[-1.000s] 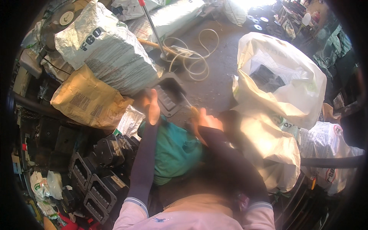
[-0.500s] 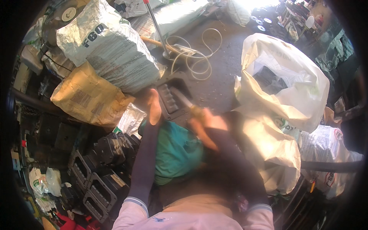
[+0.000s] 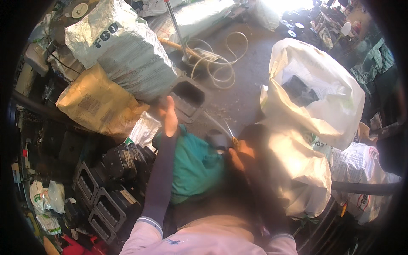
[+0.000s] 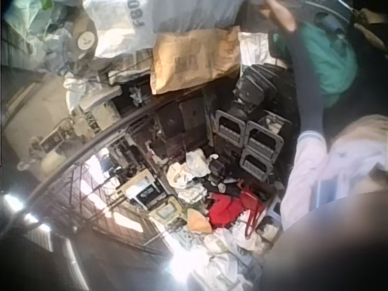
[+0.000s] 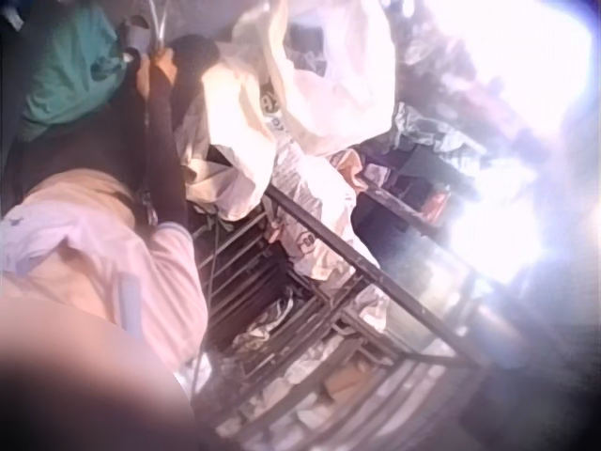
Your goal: The person sits on the floor and repeatedly scrapes and wipes black plastic parts using a metal scraper and a green cloth. The person handles the parts one at a time, scraping surfaces and wiping them before setting them aside.
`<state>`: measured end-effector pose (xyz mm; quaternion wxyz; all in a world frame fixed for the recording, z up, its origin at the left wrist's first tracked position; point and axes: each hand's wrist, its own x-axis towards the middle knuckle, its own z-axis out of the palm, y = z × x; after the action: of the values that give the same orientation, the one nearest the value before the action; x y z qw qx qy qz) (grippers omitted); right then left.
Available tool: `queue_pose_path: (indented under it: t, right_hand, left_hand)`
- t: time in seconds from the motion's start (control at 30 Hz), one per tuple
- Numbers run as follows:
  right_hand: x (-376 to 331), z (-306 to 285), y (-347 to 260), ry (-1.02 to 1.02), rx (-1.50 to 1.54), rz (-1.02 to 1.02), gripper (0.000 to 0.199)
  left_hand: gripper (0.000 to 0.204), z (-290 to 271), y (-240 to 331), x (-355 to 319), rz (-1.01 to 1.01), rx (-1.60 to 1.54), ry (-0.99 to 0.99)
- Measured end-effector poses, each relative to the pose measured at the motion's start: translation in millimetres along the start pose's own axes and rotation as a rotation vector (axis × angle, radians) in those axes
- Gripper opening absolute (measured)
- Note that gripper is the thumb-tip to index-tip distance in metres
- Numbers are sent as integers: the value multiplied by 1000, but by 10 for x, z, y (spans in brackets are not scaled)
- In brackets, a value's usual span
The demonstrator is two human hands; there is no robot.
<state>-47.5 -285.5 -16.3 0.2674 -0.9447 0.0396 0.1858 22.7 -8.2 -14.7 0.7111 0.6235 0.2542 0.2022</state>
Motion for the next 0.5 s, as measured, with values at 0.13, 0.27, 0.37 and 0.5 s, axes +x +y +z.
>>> queue_pose_path:
  t: [0.13, 0.27, 0.37, 0.5]
  right_hand:
    - [114, 100, -31, 137, 81, -83, 45]
    - [-72, 359, -185, 488, 23, -634, 35]
    - [-335, 813, -123, -37, 144, -365, 39]
    - [46, 1471, -110, -178, 122, 172, 39]
  left_hand:
    - [68, 19, 101, -86, 113, -74, 88]
    - [64, -1, 109, -71, 43, -215, 22]
    - [64, -24, 106, -43, 21, -223, -3]
    - [62, -4, 96, -84, 75, -191, -39]
